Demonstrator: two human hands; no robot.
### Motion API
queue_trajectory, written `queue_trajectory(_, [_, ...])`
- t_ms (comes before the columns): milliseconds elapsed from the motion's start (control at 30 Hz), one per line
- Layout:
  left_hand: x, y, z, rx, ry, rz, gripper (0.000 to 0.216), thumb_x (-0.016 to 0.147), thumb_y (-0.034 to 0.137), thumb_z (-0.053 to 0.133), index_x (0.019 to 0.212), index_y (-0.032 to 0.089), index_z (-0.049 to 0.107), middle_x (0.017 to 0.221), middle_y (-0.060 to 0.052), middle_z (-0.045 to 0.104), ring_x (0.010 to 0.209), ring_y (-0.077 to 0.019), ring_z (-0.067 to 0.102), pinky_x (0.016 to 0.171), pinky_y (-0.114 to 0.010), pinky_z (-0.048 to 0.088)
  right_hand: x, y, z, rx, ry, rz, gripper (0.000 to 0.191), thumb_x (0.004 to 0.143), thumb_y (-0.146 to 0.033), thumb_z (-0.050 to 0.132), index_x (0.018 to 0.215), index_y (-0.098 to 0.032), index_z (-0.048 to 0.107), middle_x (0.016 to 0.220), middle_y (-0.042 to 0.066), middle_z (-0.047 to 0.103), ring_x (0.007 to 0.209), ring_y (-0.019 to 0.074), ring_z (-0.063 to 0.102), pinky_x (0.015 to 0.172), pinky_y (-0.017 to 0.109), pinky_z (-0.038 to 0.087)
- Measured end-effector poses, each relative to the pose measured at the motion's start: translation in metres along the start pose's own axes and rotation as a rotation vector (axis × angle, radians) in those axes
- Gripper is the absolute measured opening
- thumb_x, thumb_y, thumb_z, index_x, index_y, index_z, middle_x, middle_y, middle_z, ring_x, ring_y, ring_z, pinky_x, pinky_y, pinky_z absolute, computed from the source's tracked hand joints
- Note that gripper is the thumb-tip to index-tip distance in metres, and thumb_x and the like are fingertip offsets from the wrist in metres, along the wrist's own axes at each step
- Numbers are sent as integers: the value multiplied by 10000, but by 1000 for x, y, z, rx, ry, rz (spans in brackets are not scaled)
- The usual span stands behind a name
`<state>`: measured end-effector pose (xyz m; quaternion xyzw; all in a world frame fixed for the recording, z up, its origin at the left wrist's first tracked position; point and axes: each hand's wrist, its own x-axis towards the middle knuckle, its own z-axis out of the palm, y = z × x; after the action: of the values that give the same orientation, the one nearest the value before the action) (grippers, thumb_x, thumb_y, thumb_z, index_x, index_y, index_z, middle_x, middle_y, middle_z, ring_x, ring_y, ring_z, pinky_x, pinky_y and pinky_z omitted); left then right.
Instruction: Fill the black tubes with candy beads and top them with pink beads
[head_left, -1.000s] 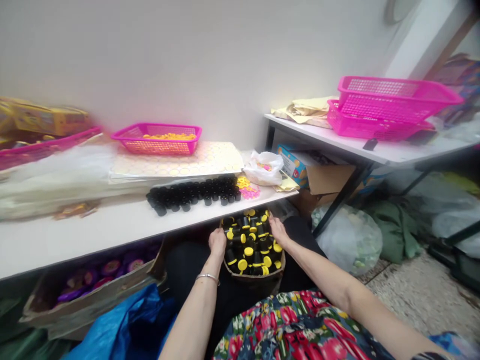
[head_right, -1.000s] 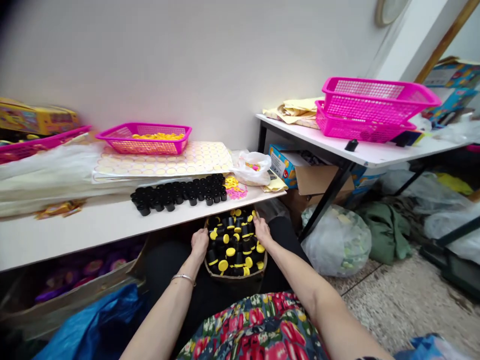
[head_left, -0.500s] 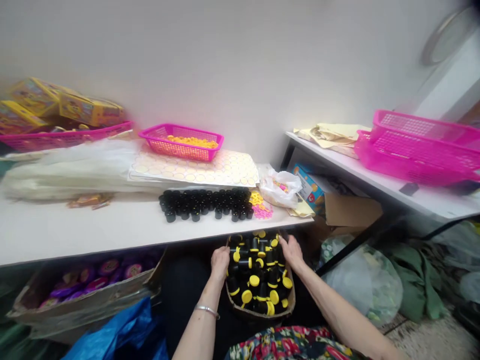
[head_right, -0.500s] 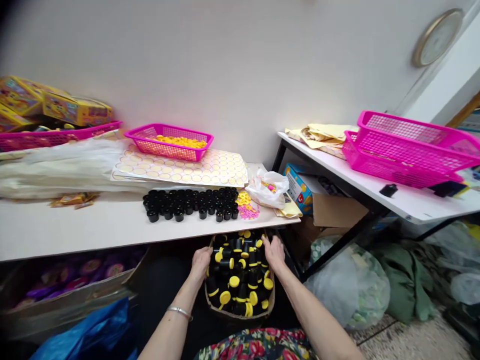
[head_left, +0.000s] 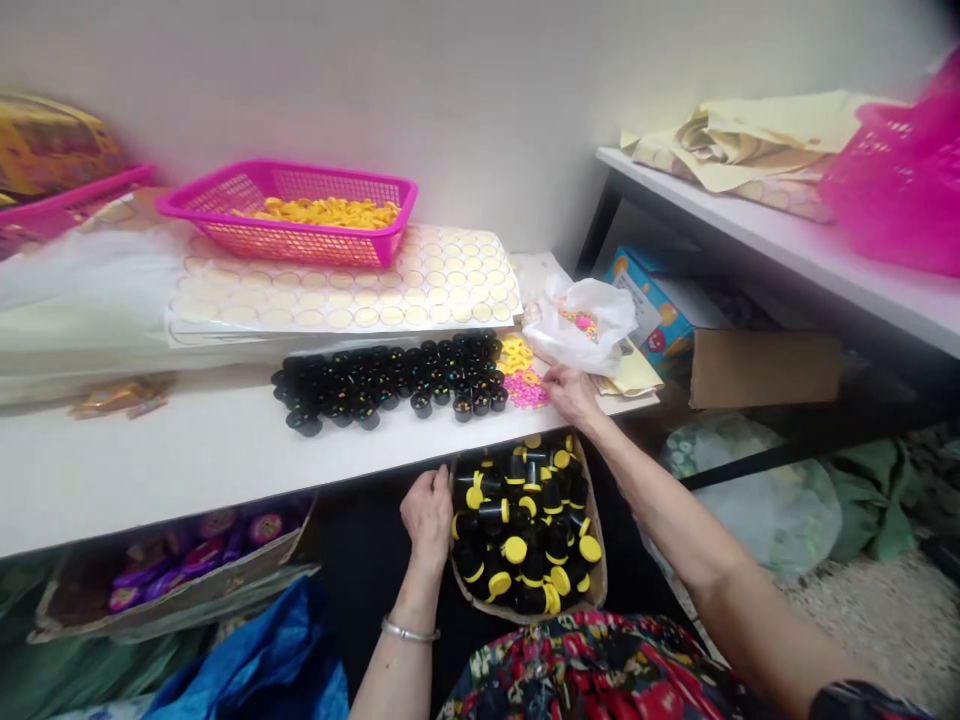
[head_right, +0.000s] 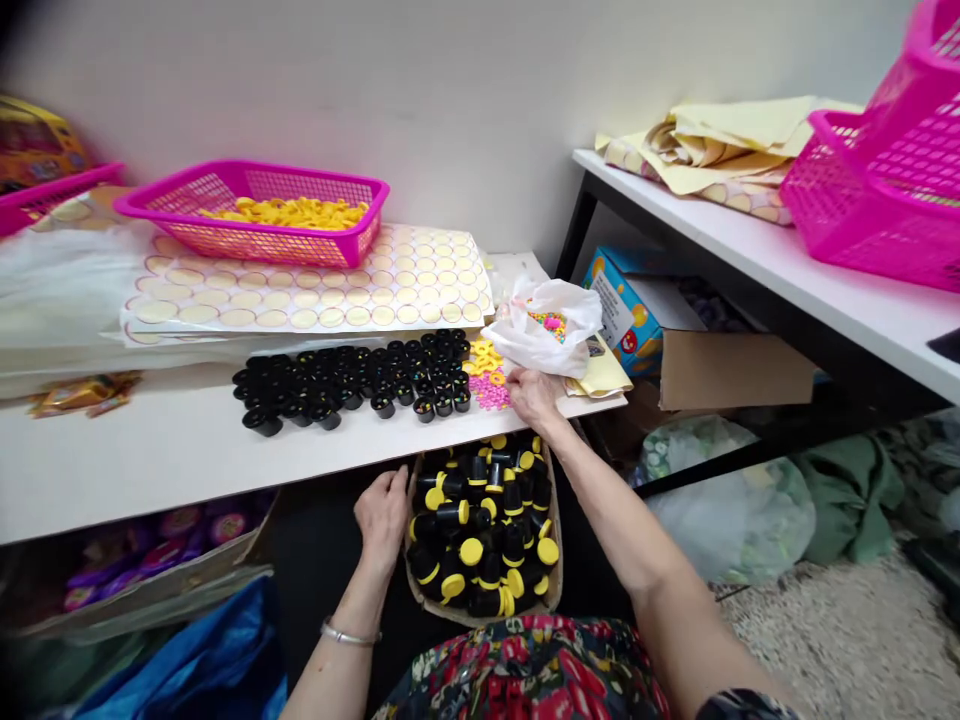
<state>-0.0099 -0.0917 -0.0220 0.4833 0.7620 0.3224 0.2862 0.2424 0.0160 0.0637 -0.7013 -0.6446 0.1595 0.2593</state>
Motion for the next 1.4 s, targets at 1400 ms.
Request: queue_trajectory(1400, [65,61,23,15,95,405,251,614,279,681,859,223,680,818,2,641,779,-173,572,725,-293,467,-27,-36,40,-143,-288,-9,250,817,-211,457,824,-203,707,872,47,692,822,170,602,686,246,390])
